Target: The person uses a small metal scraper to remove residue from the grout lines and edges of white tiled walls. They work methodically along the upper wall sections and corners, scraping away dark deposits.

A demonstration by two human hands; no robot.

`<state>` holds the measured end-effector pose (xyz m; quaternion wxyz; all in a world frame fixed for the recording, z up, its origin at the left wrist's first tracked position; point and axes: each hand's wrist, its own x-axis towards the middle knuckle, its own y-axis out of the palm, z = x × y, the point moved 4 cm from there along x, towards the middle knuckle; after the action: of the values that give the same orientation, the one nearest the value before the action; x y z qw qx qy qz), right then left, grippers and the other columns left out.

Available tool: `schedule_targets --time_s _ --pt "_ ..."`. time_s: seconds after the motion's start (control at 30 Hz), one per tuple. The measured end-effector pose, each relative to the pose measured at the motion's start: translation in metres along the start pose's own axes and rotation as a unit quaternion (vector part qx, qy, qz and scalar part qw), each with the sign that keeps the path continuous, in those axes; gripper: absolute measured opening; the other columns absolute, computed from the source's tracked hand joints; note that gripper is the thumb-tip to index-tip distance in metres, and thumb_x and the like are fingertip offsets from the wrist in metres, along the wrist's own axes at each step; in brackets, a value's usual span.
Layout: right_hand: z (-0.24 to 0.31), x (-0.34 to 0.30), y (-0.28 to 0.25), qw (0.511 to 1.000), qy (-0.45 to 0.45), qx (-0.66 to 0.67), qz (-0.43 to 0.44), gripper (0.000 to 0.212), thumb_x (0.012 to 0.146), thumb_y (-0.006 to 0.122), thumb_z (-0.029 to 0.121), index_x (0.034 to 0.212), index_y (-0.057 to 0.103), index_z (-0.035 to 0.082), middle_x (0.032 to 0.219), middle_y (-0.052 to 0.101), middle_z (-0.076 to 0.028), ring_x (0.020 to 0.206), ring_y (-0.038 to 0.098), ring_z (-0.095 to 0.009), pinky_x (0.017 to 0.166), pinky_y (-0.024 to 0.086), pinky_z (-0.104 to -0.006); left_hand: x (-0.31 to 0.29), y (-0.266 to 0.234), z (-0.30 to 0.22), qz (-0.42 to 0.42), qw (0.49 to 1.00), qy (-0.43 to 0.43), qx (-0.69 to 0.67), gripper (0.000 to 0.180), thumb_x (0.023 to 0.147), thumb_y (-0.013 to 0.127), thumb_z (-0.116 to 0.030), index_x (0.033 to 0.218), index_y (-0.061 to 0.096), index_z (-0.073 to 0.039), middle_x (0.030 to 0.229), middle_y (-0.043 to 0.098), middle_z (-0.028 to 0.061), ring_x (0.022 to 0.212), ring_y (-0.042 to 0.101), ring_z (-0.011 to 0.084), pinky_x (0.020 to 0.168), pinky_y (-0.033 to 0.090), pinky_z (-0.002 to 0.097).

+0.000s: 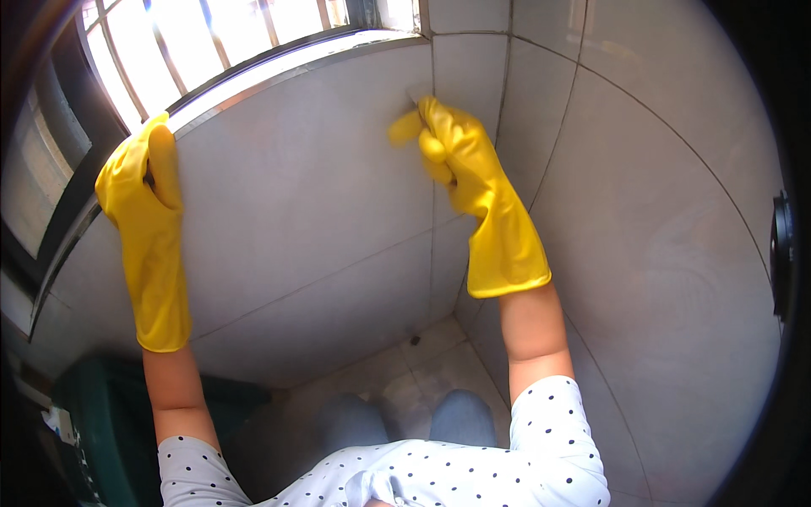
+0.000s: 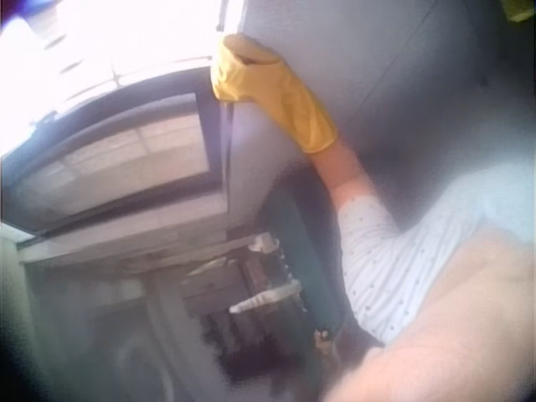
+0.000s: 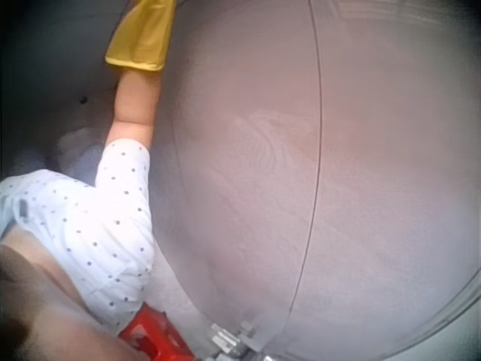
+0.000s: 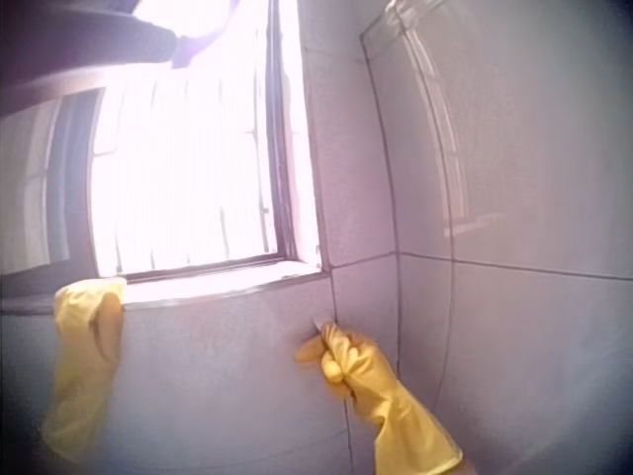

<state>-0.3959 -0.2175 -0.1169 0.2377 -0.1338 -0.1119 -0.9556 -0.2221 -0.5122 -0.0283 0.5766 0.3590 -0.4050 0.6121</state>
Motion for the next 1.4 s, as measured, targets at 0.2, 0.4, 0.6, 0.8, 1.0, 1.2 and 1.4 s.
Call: schedule_targets --time_s 0.2,0.4,0.6,0.8,1.0,1.2,1.4 --pt "0.007 0.001 0.002 0.997 -0.061 0.054 0.005 0.047 0.107 0.050 0.045 0.110 0.072 0.004 0.063 0.046 0.006 0.050 0.036 -0.008 0.046 0.026 -0.0241 -0.007 0.002 0.007 0.033 0.999 -0.030 0.027 0.030 0.100 0.069 -0.030 0.108 0.074 -0.001 0.098 0.077 0.0136 0.089 0.076 0.0254 0.083 0.059 0.0322" --pt "0.002 0.009 -0.006 0.998 -0.047 -0.029 -0.018 0.042 0.107 0.051 0.042 0.114 0.071 0.006 0.068 0.052 0.006 0.050 0.037 -0.006 0.045 0.027 -0.0233 -0.006 0.007 0.006 -0.007 1.000 -0.012 0.013 0.026 0.099 0.070 -0.028 0.104 0.077 -0.003 0.091 0.077 0.0116 0.079 0.075 0.0245 0.075 0.057 0.0304" --pt "0.019 -0.004 0.001 0.997 0.002 -0.061 -0.055 0.045 0.109 0.047 0.038 0.099 0.075 0.004 0.065 0.051 0.004 0.055 0.040 -0.008 0.052 0.032 -0.0256 -0.007 0.002 0.005 0.034 0.999 -0.035 0.019 0.031 0.100 0.069 -0.033 0.106 0.074 -0.003 0.093 0.076 0.0113 0.083 0.075 0.0226 0.077 0.059 0.0296" --pt "0.015 0.004 0.002 0.995 -0.017 -0.067 -0.065 0.044 0.107 0.049 0.042 0.099 0.074 0.007 0.058 0.043 0.007 0.047 0.031 -0.005 0.043 0.021 -0.0253 -0.005 0.006 0.003 0.006 0.999 -0.033 -0.002 0.024 0.098 0.072 -0.025 0.101 0.077 -0.001 0.089 0.077 0.0113 0.073 0.074 0.0225 0.069 0.056 0.0286" --pt "0.010 -0.002 0.011 0.993 -0.002 -0.062 -0.097 0.044 0.107 0.052 0.040 0.095 0.074 0.005 0.063 0.053 0.002 0.052 0.040 -0.010 0.051 0.034 -0.0275 -0.009 -0.001 0.008 0.007 1.000 -0.022 -0.003 0.024 0.098 0.072 -0.025 0.100 0.077 -0.002 0.089 0.077 0.0117 0.074 0.074 0.0230 0.071 0.056 0.0287" --pt "0.005 -0.001 0.012 0.997 -0.012 -0.053 -0.056 0.045 0.108 0.051 0.041 0.094 0.074 0.005 0.062 0.053 0.002 0.052 0.042 -0.010 0.051 0.035 -0.0277 -0.010 -0.003 0.014 0.011 1.000 -0.019 0.004 0.024 0.097 0.072 -0.026 0.100 0.078 -0.003 0.089 0.077 0.0117 0.076 0.075 0.0245 0.072 0.057 0.0297" --pt "0.000 -0.001 0.013 0.996 -0.001 -0.059 -0.073 0.048 0.109 0.047 0.042 0.096 0.075 0.006 0.062 0.052 0.003 0.052 0.042 -0.008 0.051 0.034 -0.0257 -0.013 -0.001 0.016 -0.008 1.000 0.017 0.010 0.024 0.098 0.072 -0.026 0.100 0.077 -0.002 0.088 0.077 0.0115 0.075 0.075 0.0240 0.071 0.057 0.0299"
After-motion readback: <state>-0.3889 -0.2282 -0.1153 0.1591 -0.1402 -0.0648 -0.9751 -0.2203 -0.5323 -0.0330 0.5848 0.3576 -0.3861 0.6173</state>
